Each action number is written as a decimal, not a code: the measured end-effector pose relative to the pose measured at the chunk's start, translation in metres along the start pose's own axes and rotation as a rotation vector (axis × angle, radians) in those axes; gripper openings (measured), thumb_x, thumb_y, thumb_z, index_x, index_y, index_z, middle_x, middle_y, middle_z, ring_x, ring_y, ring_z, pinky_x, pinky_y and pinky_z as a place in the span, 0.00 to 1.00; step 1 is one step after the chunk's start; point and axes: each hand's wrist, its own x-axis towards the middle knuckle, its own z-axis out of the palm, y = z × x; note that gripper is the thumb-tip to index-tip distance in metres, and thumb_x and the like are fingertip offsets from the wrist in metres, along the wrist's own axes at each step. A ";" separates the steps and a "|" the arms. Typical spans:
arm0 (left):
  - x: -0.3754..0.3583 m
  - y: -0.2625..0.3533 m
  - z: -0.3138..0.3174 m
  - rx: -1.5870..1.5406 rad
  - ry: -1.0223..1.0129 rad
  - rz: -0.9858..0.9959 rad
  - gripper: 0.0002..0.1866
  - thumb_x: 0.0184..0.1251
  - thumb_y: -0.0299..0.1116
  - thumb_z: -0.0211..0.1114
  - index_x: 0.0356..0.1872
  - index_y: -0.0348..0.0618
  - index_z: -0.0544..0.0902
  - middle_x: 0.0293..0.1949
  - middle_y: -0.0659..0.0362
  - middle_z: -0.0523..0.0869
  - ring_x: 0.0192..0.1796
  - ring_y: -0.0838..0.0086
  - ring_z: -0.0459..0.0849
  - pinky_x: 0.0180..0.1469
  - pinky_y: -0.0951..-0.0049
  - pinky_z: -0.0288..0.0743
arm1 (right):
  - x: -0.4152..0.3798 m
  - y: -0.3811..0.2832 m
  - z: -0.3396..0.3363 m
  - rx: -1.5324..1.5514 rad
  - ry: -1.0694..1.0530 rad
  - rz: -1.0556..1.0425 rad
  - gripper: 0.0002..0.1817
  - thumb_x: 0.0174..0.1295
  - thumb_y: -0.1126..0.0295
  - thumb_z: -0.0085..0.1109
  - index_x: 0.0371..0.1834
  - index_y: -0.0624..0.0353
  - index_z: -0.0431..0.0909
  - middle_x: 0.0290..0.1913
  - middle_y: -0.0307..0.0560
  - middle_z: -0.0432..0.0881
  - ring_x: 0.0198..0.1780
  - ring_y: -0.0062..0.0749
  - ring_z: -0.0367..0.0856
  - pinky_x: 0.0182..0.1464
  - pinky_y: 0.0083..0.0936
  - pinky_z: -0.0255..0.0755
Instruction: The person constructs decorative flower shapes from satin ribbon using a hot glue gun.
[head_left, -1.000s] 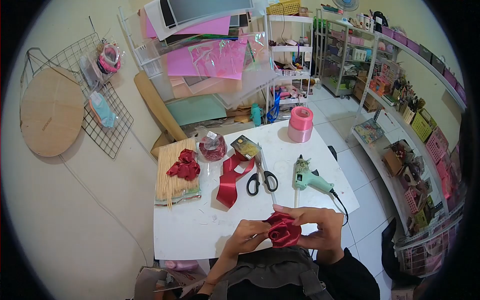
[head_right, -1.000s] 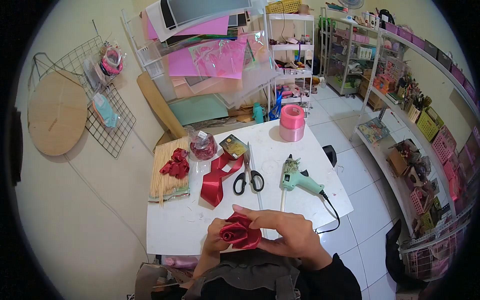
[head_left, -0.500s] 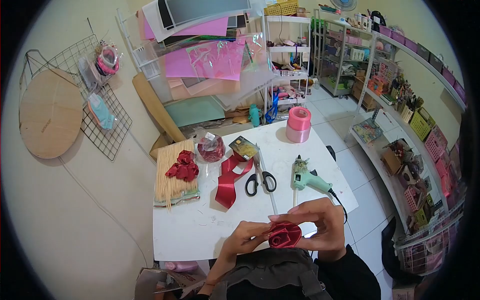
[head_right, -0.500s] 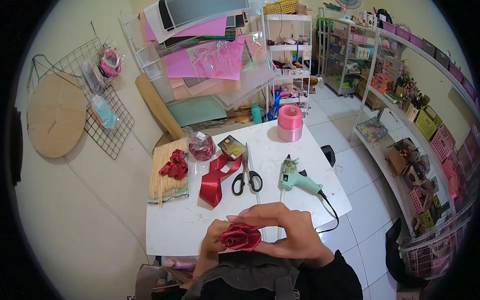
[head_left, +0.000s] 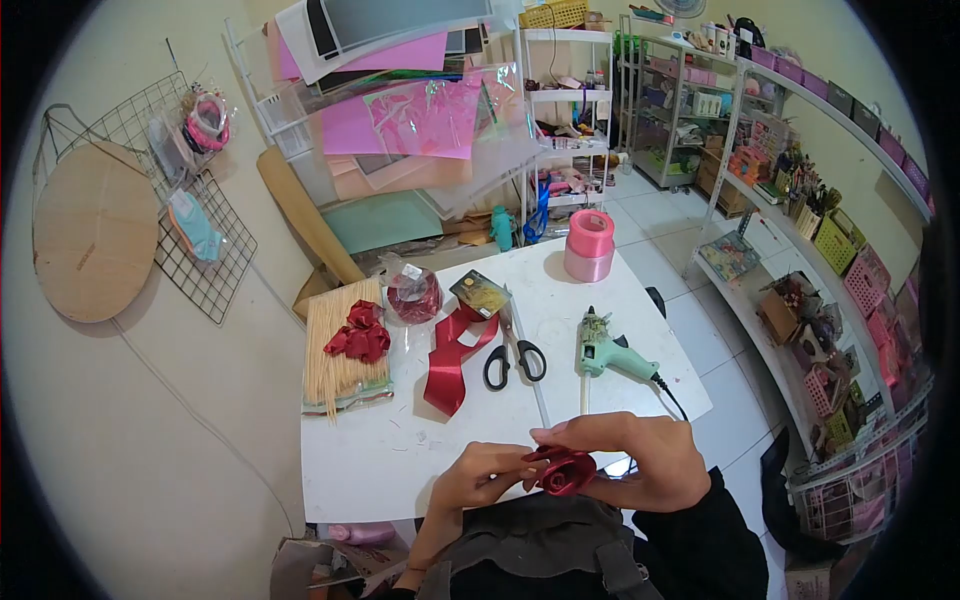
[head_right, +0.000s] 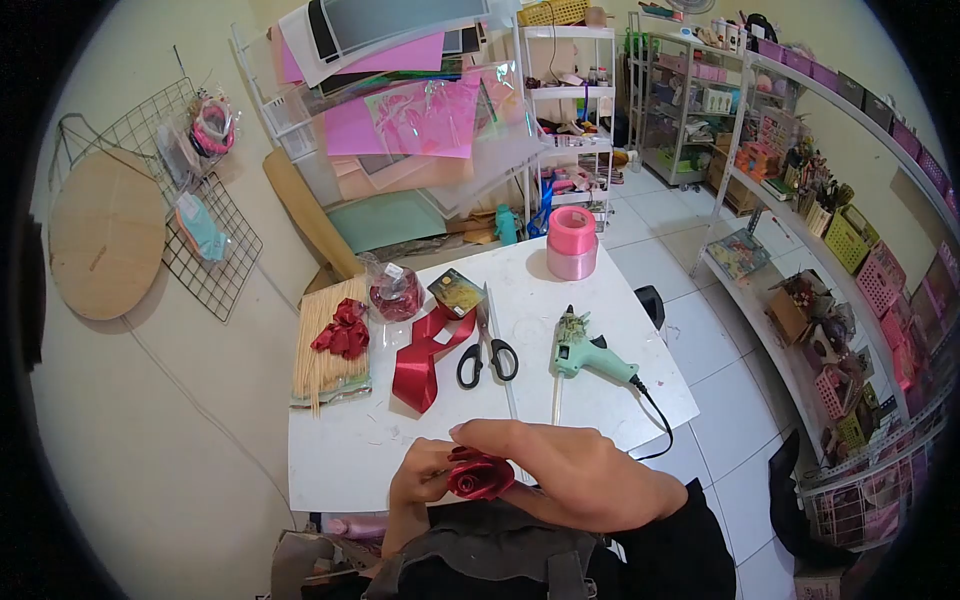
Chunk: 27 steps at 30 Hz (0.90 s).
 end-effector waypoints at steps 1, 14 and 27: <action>0.002 0.002 -0.001 -0.005 -0.022 -0.004 0.10 0.49 0.17 0.57 0.36 0.32 0.75 0.26 0.50 0.80 0.25 0.67 0.81 0.27 0.75 0.73 | 0.001 -0.002 -0.002 -0.006 -0.028 -0.004 0.28 0.41 0.81 0.57 0.50 0.61 0.62 0.40 0.51 0.75 0.38 0.41 0.76 0.38 0.25 0.72; 0.007 0.016 -0.008 0.059 -0.043 0.060 0.16 0.43 0.14 0.56 0.38 0.34 0.73 0.22 0.54 0.76 0.23 0.68 0.76 0.25 0.74 0.70 | 0.006 -0.009 -0.009 0.003 -0.163 -0.001 0.27 0.45 0.80 0.54 0.51 0.61 0.59 0.37 0.54 0.74 0.36 0.46 0.75 0.36 0.29 0.71; 0.006 0.020 -0.010 0.152 -0.015 0.036 0.18 0.40 0.13 0.55 0.39 0.35 0.74 0.21 0.55 0.76 0.22 0.69 0.75 0.25 0.74 0.69 | 0.009 -0.002 0.006 0.055 0.036 0.048 0.23 0.36 0.81 0.64 0.40 0.61 0.70 0.38 0.44 0.79 0.39 0.33 0.79 0.39 0.21 0.73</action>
